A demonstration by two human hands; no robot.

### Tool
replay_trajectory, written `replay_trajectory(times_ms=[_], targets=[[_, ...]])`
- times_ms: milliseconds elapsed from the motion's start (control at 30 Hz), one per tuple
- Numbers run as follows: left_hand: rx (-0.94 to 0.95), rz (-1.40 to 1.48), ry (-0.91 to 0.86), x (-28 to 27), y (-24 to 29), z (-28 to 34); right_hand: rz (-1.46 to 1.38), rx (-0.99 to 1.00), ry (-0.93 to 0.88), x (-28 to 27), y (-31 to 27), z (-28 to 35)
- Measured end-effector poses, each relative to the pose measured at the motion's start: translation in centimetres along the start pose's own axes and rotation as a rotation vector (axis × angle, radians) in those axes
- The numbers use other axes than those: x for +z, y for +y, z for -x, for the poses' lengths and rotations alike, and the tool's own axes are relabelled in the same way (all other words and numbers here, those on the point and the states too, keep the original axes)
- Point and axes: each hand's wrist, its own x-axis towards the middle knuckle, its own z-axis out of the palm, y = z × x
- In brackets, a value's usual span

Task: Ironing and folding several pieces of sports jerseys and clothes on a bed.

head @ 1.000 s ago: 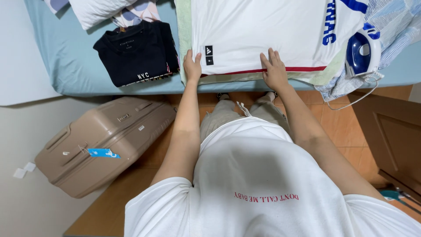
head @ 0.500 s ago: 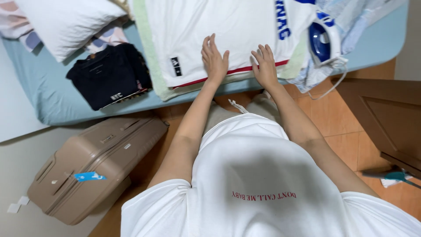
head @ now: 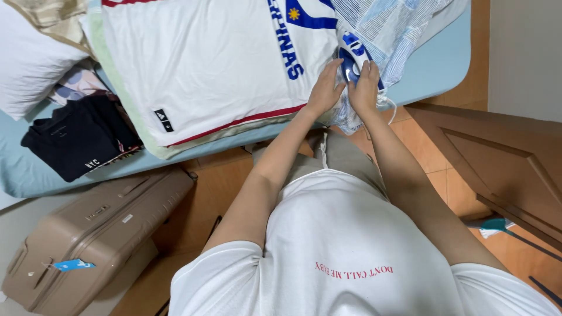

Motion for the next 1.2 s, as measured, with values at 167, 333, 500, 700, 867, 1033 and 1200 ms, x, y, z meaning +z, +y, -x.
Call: replay_trajectory(times_ms=[167,333,500,700,867,1033,1200], targets=[[-0.047,0.012,-0.023,4.5,-2.6,-0.7,-0.081,0.112,-0.057,1.8,4.6,-2.5],[-0.102,0.031,-0.014,1.9,1.5,0.1,-0.197,0.144,-0.140,5.8,14.0,-5.0],[-0.107,0.048,0.254,-4.4,2.2,2.0,-0.637,0.372,-0.162,-4.1,-2.6,-2.1],[-0.222,-0.139,0.575,-14.4,-5.8,7.5,-0.681,0.157,-0.217,-4.9,-18.2,4.8],[-0.343,-0.379,0.565,-23.4,-10.6,11.9,-0.592,-0.043,-0.285,3.7,-25.8,8.6],[-0.552,-0.732,0.224,-31.6,-12.2,13.7,-0.483,-0.165,-0.223,12.6,-29.3,4.7],[-0.561,-0.816,-0.020,-35.1,-15.6,14.0,-0.623,-0.045,-0.176,16.6,-37.8,-7.0]])
